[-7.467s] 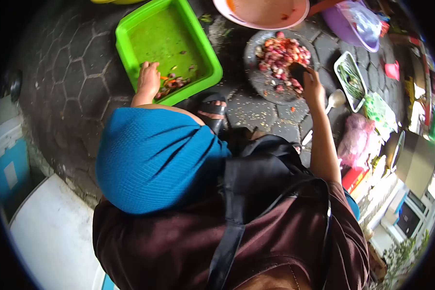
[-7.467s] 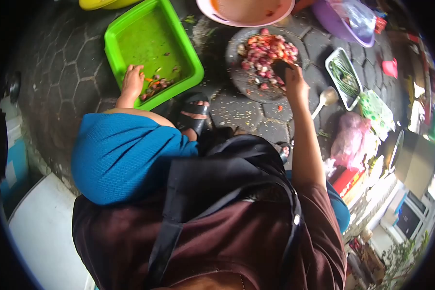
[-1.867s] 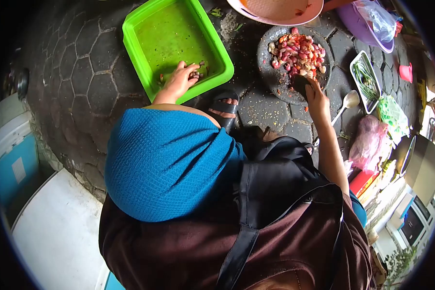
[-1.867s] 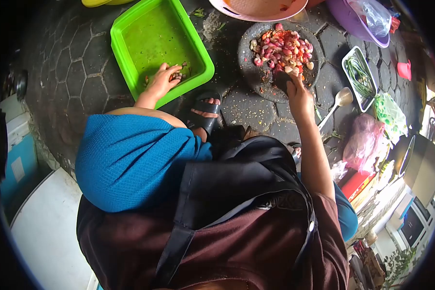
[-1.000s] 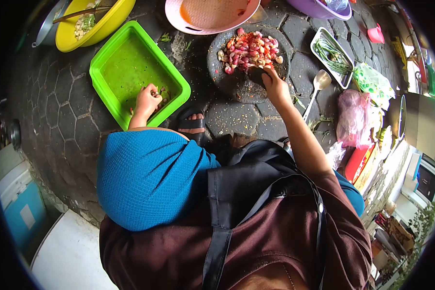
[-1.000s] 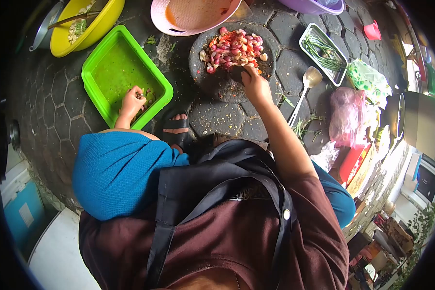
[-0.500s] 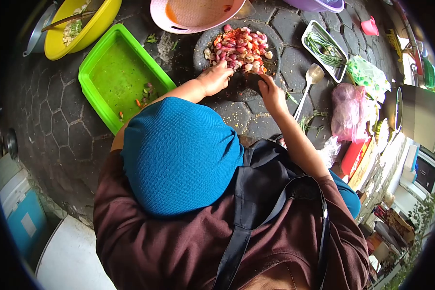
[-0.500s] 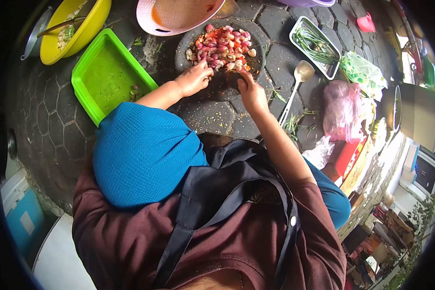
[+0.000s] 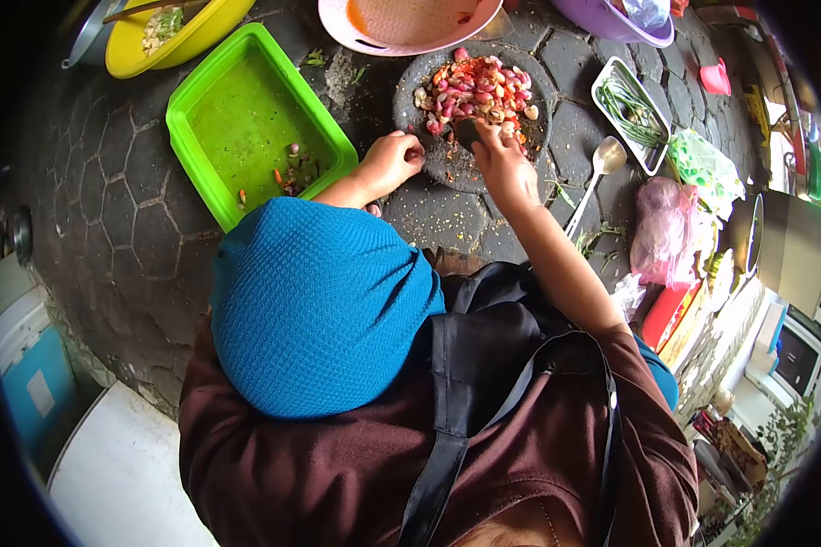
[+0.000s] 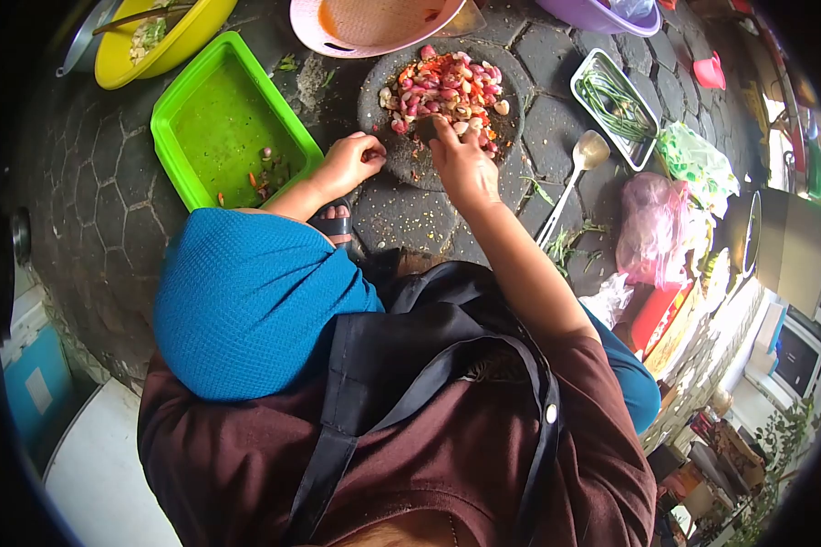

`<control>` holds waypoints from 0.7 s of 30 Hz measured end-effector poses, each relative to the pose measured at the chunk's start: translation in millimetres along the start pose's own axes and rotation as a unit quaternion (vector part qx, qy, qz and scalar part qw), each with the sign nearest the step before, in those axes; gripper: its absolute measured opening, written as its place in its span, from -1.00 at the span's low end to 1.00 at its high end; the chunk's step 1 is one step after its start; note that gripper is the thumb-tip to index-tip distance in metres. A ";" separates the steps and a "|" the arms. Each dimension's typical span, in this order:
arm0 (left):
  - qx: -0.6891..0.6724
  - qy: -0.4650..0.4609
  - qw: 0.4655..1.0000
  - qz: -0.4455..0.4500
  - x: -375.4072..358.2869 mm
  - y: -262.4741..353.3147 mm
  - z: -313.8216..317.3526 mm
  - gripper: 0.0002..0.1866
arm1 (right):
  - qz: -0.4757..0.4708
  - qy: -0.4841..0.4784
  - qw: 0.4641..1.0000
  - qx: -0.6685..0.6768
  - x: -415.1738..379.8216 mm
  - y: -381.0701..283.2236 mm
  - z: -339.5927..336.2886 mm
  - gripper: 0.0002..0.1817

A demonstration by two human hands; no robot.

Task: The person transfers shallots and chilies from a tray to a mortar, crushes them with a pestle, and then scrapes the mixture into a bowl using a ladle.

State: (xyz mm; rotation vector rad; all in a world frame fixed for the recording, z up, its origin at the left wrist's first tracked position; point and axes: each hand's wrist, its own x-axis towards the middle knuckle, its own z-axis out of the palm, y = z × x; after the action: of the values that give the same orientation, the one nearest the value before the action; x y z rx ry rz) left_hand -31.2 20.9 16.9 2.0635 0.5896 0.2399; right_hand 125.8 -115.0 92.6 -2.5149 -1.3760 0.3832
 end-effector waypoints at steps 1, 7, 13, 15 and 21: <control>-0.005 -0.009 1.000 -0.006 -1.1 1.1 0.1 -0.85 | 0.046 -0.073 0.993 -0.079 3.6 -6.3 3.0 -0.61; 0.003 -0.002 1.000 0.024 -0.9 3.1 6.1 -0.82 | 0.016 -0.131 0.990 0.046 48.7 27.5 6.3 -0.60; -0.004 -0.009 1.000 0.009 -2.7 -2.0 6.1 -0.80 | 0.008 -0.008 0.997 0.076 29.4 22.5 -10.4 -0.63; -0.018 -0.020 1.000 -0.016 1.2 -1.5 7.8 -0.79 | 0.069 -0.095 0.992 -0.054 25.6 17.8 1.4 -0.63; -0.006 -0.028 0.999 -0.030 14.0 7.6 12.5 -0.78 | 0.036 -0.098 0.994 0.041 42.4 27.2 -7.1 -0.60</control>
State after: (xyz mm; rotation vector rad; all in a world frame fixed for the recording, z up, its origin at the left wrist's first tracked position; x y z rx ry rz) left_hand -11.9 15.2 15.8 2.0302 0.6142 0.1499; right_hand 171.6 -93.9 85.4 -2.5197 -1.3103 0.7034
